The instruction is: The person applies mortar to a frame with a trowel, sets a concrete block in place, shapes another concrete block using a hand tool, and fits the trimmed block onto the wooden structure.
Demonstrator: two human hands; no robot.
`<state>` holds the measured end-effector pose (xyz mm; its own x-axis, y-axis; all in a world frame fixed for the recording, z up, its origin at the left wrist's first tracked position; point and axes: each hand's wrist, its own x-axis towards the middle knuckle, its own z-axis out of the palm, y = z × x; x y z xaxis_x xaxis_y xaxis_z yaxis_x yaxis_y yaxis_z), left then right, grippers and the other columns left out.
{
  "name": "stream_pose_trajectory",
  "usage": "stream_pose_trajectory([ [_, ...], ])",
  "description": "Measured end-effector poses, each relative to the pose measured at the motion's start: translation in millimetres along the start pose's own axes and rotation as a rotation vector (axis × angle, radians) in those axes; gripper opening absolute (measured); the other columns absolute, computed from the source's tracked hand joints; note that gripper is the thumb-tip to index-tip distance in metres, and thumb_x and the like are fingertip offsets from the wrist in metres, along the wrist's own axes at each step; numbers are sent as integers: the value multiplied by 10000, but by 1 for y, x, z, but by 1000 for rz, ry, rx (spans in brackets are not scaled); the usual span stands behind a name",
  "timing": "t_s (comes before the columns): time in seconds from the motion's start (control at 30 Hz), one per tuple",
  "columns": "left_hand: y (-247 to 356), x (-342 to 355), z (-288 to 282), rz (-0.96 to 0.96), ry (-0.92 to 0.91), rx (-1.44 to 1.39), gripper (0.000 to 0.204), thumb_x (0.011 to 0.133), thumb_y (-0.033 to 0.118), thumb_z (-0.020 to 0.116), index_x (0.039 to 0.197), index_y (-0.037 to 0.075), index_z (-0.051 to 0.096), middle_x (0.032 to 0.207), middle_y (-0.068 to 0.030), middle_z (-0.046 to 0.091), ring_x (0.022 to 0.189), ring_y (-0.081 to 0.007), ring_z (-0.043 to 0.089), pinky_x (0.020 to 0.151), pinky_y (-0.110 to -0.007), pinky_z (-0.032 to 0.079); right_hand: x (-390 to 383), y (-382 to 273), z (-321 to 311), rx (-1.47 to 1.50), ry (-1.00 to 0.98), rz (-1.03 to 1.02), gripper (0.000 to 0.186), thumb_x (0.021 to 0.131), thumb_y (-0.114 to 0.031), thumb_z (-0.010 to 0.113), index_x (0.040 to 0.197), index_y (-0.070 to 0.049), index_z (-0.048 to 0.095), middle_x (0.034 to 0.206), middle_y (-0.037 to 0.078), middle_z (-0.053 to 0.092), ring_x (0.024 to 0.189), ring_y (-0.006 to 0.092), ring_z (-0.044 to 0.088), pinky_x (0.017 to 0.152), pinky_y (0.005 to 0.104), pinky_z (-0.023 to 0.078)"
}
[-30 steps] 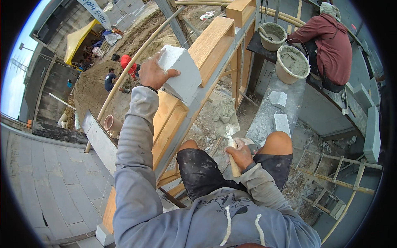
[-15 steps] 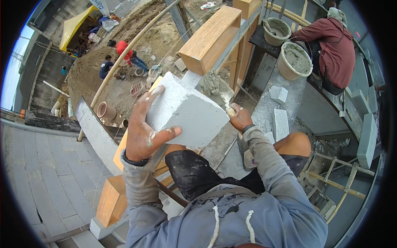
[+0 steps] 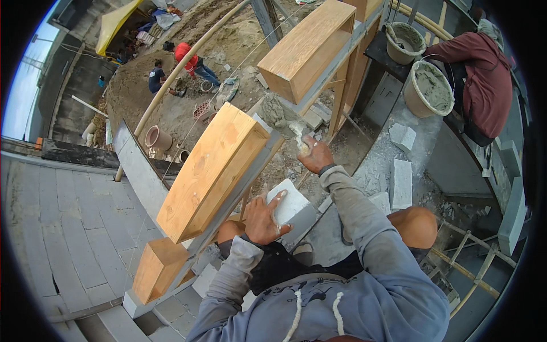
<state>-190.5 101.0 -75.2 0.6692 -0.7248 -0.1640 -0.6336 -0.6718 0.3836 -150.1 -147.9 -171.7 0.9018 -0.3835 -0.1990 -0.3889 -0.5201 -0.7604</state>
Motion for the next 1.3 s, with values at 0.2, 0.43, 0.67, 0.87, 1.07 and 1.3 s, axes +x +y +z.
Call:
stream_pose_trajectory([
  [0.2,-7,0,35,-55,-15,-102,942,574,435,828,1402,155,477,1295,-265,464,1158,-436,458,979,-511,347,3,-13,22,-17,85,-218,473,723,-219,669,1148,-23,601,1043,225,647,945,419,622,851,457,503],
  [0.43,-14,-5,63,-81,-80,-150,950,576,437,819,1413,161,465,1312,-272,449,1147,-449,460,983,-513,346,-15,-42,24,-170,25,-185,449,774,-210,658,1183,-59,552,979,209,625,910,399,631,819,482,504],
  [0.67,-13,-3,84,-62,-121,-161,924,572,397,807,1410,213,466,1243,-269,467,1114,-418,462,925,-512,366,-28,-58,18,-117,159,-263,401,761,-182,649,1132,-61,552,934,206,631,845,411,632,777,495,506],
  [0.87,-10,4,85,-16,-130,-135,908,573,375,805,1399,192,477,1219,-260,470,1102,-420,467,928,-506,371,-29,-70,5,-63,193,-320,412,727,-161,672,1107,-36,574,923,213,640,849,417,629,755,471,510],
  [1.07,-8,10,85,-24,-179,-147,910,577,377,807,1401,180,475,1200,-258,471,1101,-422,465,939,-504,368,-38,-83,-9,-51,201,-312,429,712,-162,697,1101,-13,595,955,222,649,872,431,624,764,451,513],
  [1.3,-5,16,87,10,-160,-99,903,584,391,809,1400,192,477,1188,-255,484,1115,-416,465,954,-497,364,-58,-86,-54,190,109,-220,347,732,-192,671,1021,-8,620,899,209,657,768,356,652,708,402,509],
])
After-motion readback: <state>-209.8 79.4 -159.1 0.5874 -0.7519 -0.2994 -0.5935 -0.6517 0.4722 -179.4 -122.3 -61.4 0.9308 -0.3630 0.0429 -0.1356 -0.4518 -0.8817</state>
